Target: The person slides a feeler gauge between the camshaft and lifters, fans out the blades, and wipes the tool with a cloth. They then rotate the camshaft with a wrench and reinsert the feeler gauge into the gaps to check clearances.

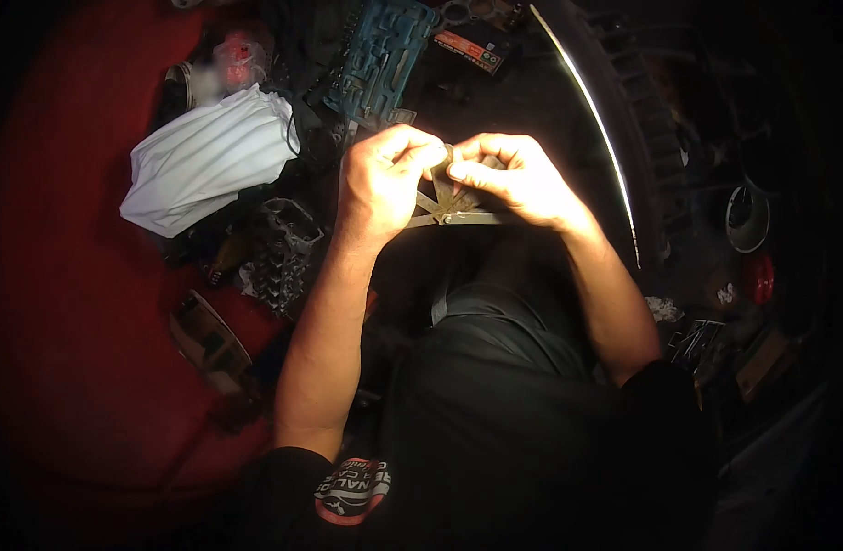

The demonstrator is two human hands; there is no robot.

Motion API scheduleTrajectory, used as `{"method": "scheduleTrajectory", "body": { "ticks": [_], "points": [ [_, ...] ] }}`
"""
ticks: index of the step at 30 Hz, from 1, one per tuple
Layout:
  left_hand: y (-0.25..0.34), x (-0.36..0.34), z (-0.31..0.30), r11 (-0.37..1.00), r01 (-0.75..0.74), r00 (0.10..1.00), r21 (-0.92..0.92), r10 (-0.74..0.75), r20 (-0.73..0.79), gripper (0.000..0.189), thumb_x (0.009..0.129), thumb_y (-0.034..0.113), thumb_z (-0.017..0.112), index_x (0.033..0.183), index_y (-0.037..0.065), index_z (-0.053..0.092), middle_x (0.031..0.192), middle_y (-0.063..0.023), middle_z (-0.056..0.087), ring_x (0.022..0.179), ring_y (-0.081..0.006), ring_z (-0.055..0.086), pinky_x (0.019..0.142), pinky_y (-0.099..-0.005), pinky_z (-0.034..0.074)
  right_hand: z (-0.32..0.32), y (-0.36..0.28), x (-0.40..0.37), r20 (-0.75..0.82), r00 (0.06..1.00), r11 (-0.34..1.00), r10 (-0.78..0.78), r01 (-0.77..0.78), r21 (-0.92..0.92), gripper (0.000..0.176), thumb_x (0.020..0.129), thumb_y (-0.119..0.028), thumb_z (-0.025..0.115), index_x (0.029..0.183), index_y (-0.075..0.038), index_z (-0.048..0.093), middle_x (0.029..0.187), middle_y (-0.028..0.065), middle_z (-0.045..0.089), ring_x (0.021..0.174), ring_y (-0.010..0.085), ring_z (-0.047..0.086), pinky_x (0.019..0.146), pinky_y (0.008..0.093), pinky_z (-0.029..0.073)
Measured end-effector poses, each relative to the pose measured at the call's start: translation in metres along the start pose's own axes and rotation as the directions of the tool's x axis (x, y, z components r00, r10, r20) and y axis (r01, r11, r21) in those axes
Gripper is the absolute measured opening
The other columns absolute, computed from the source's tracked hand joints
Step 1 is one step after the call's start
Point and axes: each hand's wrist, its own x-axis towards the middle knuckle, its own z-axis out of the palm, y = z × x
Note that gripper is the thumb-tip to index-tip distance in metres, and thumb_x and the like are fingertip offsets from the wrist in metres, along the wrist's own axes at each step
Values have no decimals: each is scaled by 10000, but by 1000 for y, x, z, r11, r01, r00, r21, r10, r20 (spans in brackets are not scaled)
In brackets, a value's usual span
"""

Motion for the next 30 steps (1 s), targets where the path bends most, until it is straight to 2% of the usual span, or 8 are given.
{"method": "scheduleTrajectory", "body": {
  "ticks": [8,14,17,20,21,24,28,30],
  "points": [
    [-20,-22,-23,996,3,909,-84,-37,-415,107,886,91,678,866,-12,695,686,-20,636,627,-74,549,589,-252,441,33,38,20,-214,966,979,-148,173,107,170,946,-188,639,940,-18,641,876,64,689,766,96,612,732,271,506],
    [-29,-69,-59,960,127,832,-250,-241,-500,130,903,110,690,953,-11,692,763,-5,639,652,-67,546,619,-222,443,85,38,25,-45,994,964,-100,108,242,102,985,-167,562,951,-72,544,939,137,700,762,155,661,649,283,539],
    [-52,-99,-73,942,19,741,-336,-239,-628,256,895,138,704,1100,-7,657,809,-32,654,675,-116,575,654,-275,474,122,34,27,-67,995,980,-79,90,179,77,990,-130,537,940,-73,529,929,142,697,750,157,654,664,292,535],
    [-55,-145,-98,958,78,648,275,160,-744,420,877,161,725,1236,-11,591,903,-88,662,783,-199,613,750,-335,500,156,41,41,-24,995,980,-96,98,170,61,988,-112,531,944,-71,522,914,149,694,758,164,646,705,301,535],
    [-67,-166,-103,957,144,698,250,81,-712,566,870,167,729,1360,8,495,989,-140,651,909,-271,612,849,-367,491,165,46,45,-7,994,982,-106,106,157,49,991,-107,524,963,-68,523,920,147,693,762,169,652,692,301,539],
    [-85,-210,-107,897,249,351,365,268,-897,656,873,154,720,1436,41,402,975,-134,649,911,-262,614,866,-357,490,206,52,54,24,993,977,-111,105,188,57,990,-97,507,1021,-60,536,928,147,683,806,193,649,729,319,546],
    [-97,-276,-97,927,-5,321,-376,-354,-878,772,905,153,689,1525,77,235,878,-80,662,780,-170,631,767,-319,524,265,72,51,95,995,981,-9,-9,195,125,984,-95,475,1072,-60,556,950,139,673,860,225,646,803,357,540],
    [-100,-299,-91,952,75,386,-298,-303,-871,818,922,112,663,1556,125,147,907,-76,666,812,-128,629,734,-285,521,302,87,47,110,993,984,33,-52,172,137,987,-103,472,1087,-61,556,956,138,671,872,224,644,819,363,536]
  ]
}}
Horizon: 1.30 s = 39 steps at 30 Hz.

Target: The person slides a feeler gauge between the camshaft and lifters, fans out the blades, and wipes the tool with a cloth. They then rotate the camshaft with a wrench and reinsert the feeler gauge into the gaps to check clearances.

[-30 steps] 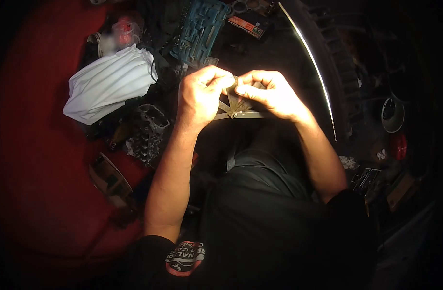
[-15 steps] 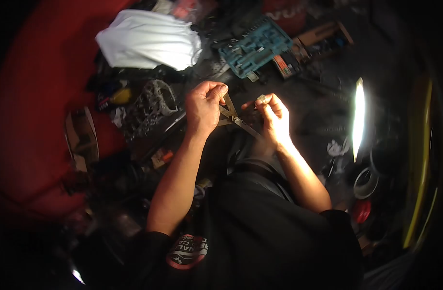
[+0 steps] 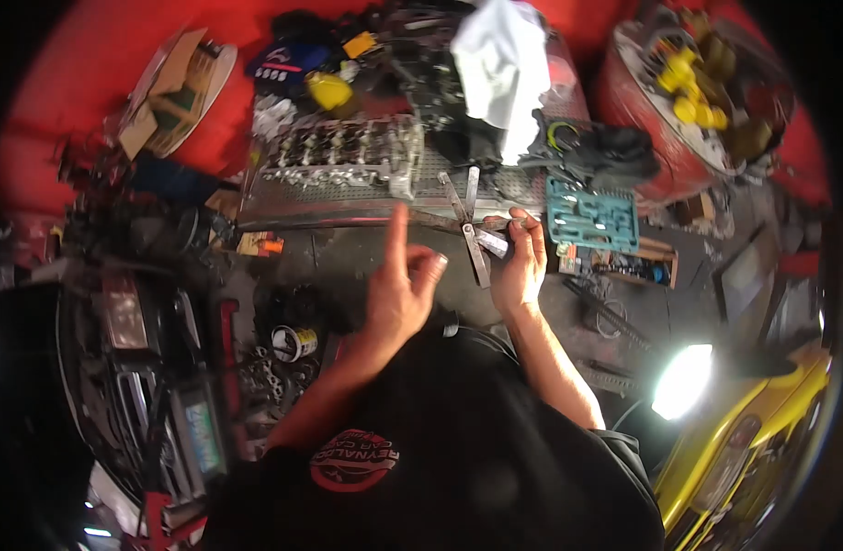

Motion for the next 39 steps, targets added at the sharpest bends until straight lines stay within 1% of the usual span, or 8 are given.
{"method": "scheduleTrajectory", "body": {
  "ticks": [4,12,16,17,20,24,30,39],
  "points": [
    [-32,11,-18,931,55,998,-362,-48,29,865,930,95,648,1567,149,66,939,-97,672,796,-137,631,737,-290,523,41,62,2,85,995,998,53,-50,-32,126,983,-69,503,1104,-53,534,1022,158,663,888,236,647,791,377,560],
    [-114,56,-103,898,109,980,-426,-169,-108,740,960,6,533,1563,156,131,894,-43,628,698,-64,552,590,-223,459,99,150,4,236,958,934,161,-71,-349,70,927,10,525,968,-8,579,1064,171,683,988,200,612,897,325,474],
    [-129,71,-134,982,-174,945,-72,146,-292,657,952,2,516,1536,128,244,1323,-187,585,1112,-283,642,867,-342,512,118,158,22,204,907,840,370,-232,-491,150,941,-90,520,980,19,615,1069,155,690,991,197,601,940,322,437],
    [-127,72,-148,988,-89,985,-130,67,-160,678,933,19,539,1531,153,250,1432,-182,470,1190,-434,536,927,-423,488,125,159,29,186,903,804,388,-233,-547,236,967,-178,519,1032,24,624,1046,137,691,977,189,595,906,332,446],
    [-148,83,-158,974,-125,989,-189,138,58,679,930,9,535,1531,159,258,1434,-171,470,1188,-426,542,926,-422,492,150,170,51,260,892,760,369,-128,-638,256,991,-226,569,1067,10,637,965,87,683,833,144,607,772,301,474],
    [-174,105,-159,955,-236,965,-177,252,68,678,932,35,548,1530,191,268,1271,-194,594,1090,-407,608,890,-433,512,166,180,82,381,801,667,462,-32,-744,216,1005,-174,548,1075,7,644,871,54,676,722,112,610,679,264,501],
    [-169,143,-182,947,99,988,304,-130,85,631,944,198,596,1511,229,321,1101,-212,634,974,-402,646,812,-452,532,199,217,122,317,812,613,491,-63,-788,251,1015,-189,531,1045,9,682,841,44,688,744,104,618,701,260,510],
    [-198,194,-194,852,166,986,496,-145,-81,678,892,291,626,1505,260,339,727,-159,560,640,-365,622,594,-486,518,219,268,151,209,885,613,416,-103,-784,272,1005,-209,554,957,37,659,782,86,698,706,132,653,678,277,527]
  ]
}}
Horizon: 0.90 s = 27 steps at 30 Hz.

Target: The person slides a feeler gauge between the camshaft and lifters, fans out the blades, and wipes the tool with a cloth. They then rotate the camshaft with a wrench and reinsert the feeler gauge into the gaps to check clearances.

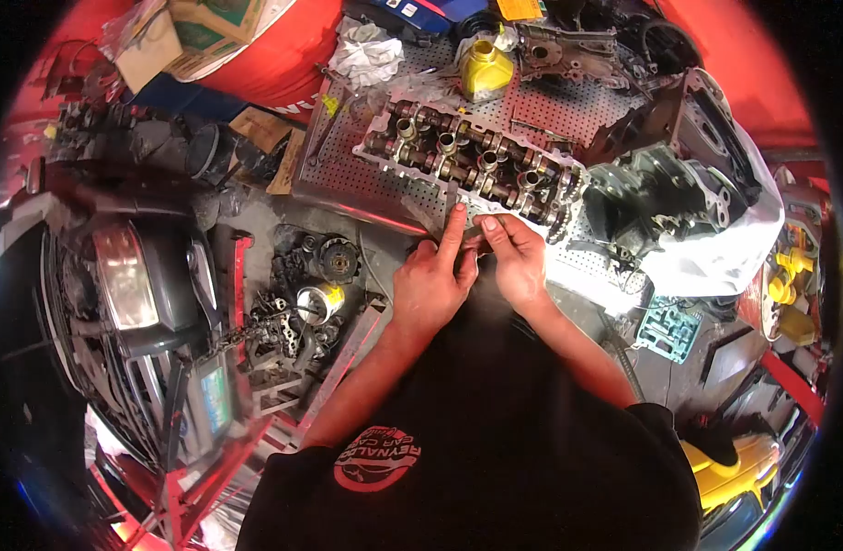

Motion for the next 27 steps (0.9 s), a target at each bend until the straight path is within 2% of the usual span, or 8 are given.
{"method": "scheduleTrajectory", "body": {
  "ticks": [2,5,9,15,17,21,25,27],
  "points": [
    [-6,17,-7,997,-31,999,64,30,23,701,857,259,652,1495,281,363,718,-134,539,640,-338,615,595,-467,523,3,2,11,-25,1000,1000,6,-6,-20,267,1012,-206,541,980,35,650,796,99,697,722,137,662,678,282,541],
    [-37,49,-16,959,-230,972,163,217,95,748,808,218,680,1486,316,380,736,-109,520,666,-297,603,606,-431,531,22,-3,32,-134,989,998,56,-50,46,261,1012,-209,543,1003,30,646,809,100,696,729,144,667,686,292,550],
    [-79,86,-31,961,-276,942,8,269,203,735,830,181,652,1491,324,364,763,-122,506,664,-307,598,575,-450,518,54,-8,53,-177,980,993,92,-77,90,259,1021,-204,517,1029,23,642,813,103,695,762,161,679,747,309,549],
    [-118,111,-40,971,-212,920,-106,235,312,792,838,134,631,1529,299,281,789,-143,514,678,-335,590,621,-468,521,90,-1,71,-222,953,963,205,-155,222,278,1019,-204,515,1091,43,619,871,144,713,814,203,692,804,337,545],
    [-123,114,-37,972,-133,936,-195,188,297,769,857,116,617,1531,259,275,796,-161,526,683,-361,588,625,-480,511,99,10,73,-227,940,917,255,-161,364,287,1018,-209,518,1097,49,617,874,149,714,819,209,693,815,340,546],
    [-138,122,-23,922,-10,926,-388,155,344,712,894,89,588,1525,193,277,827,-198,561,731,-394,602,644,-495,497,109,19,81,-285,903,899,322,-198,391,300,1012,-211,532,1109,56,628,876,138,716,813,196,687,822,336,546],
    [-145,138,-28,918,86,863,-387,125,489,492,915,84,576,1394,131,478,1153,-205,627,973,-382,636,812,-408,517,105,41,85,-318,881,901,351,-226,370,291,1006,-217,549,1105,38,649,893,114,721,832,163,675,796,297,528],
    [-155,152,-30,956,-91,856,-278,218,469,387,915,82,592,1297,145,579,1054,-153,649,910,-319,653,771,-404,528,102,52,81,-258,890,875,376,-250,414,307,992,-200,578,1218,6,593,1012,105,710,936,158,655,809,292,510]
  ]
}}
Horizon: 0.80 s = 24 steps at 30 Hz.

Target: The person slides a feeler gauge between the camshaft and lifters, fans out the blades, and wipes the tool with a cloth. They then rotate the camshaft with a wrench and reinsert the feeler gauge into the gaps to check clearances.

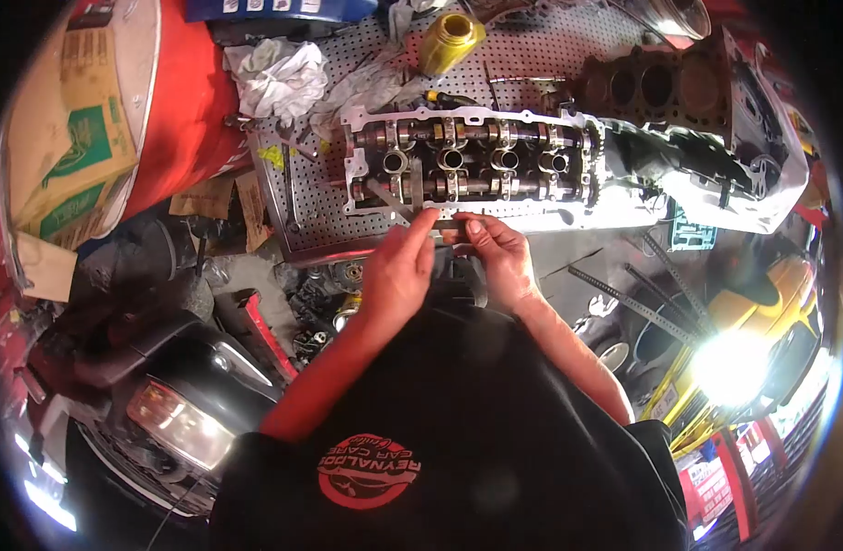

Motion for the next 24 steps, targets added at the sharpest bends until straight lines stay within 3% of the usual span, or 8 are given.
{"method": "scheduleTrajectory", "body": {
  "ticks": [2,4,6,8,14,16,17,24],
  "points": [
    [-15,20,-19,983,-149,986,108,156,-54,383,910,98,615,1284,175,597,978,-128,643,857,-309,649,720,-407,527,-6,3,-1,21,999,999,39,-39,7,350,980,-194,599,1275,-9,553,1089,103,695,988,160,641,822,296,502],
    [-11,51,-54,946,-103,995,308,99,31,382,896,107,634,1265,209,617,915,-118,619,821,-312,639,681,-404,524,-24,14,-2,7,994,993,108,-108,-43,388,963,-183,624,1304,-31,519,1153,82,672,1011,160,622,832,299,491],
    [-7,93,-80,885,-234,972,402,226,69,392,886,101,637,1256,231,621,872,-109,589,807,-303,636,669,-409,520,-46,45,-3,-46,988,987,150,-153,-53,371,956,-184,633,1281,-29,539,1142,77,674,987,155,624,828,296,487],
    [-2,134,-91,762,-481,875,434,453,174,394,886,92,632,1252,236,623,859,-106,570,801,-301,633,671,-413,522,-68,66,-9,-86,977,976,193,-201,-89,355,941,-203,652,1245,-37,577,1105,64,676,962,139,616,817,288,484],
    [21,192,-33,471,-730,683,495,514,519,390,830,119,634,1194,256,664,955,-74,584,943,-238,619,658,-356,566,-109,88,-30,-249,940,920,234,-297,-257,355,931,-232,659,1227,-44,607,1032,56,681,924,116,611,803,286,492],
    [28,197,-13,413,-761,647,501,416,640,385,824,109,607,1179,245,671,964,-77,574,953,-233,607,655,-347,564,-121,101,-34,-288,933,931,215,-285,-229,359,934,-230,654,1216,-14,606,1053,69,682,930,126,620,823,284,496],
    [26,199,-6,382,-803,596,458,499,629,395,806,100,601,1171,233,675,965,-72,563,963,-223,598,670,-338,562,-128,106,-36,-299,923,931,241,-307,-196,362,936,-230,653,1216,-6,604,1077,71,682,939,130,623,839,283,493],
    [29,203,29,461,-749,653,476,392,648,374,769,136,642,1132,213,681,998,-81,539,1008,-234,576,704,-340,563,-146,109,-38,-349,886,930,306,-357,-90,344,942,-217,649,1207,-3,602,1080,70,679,914,137,631,801,280,512]
  ]
}}
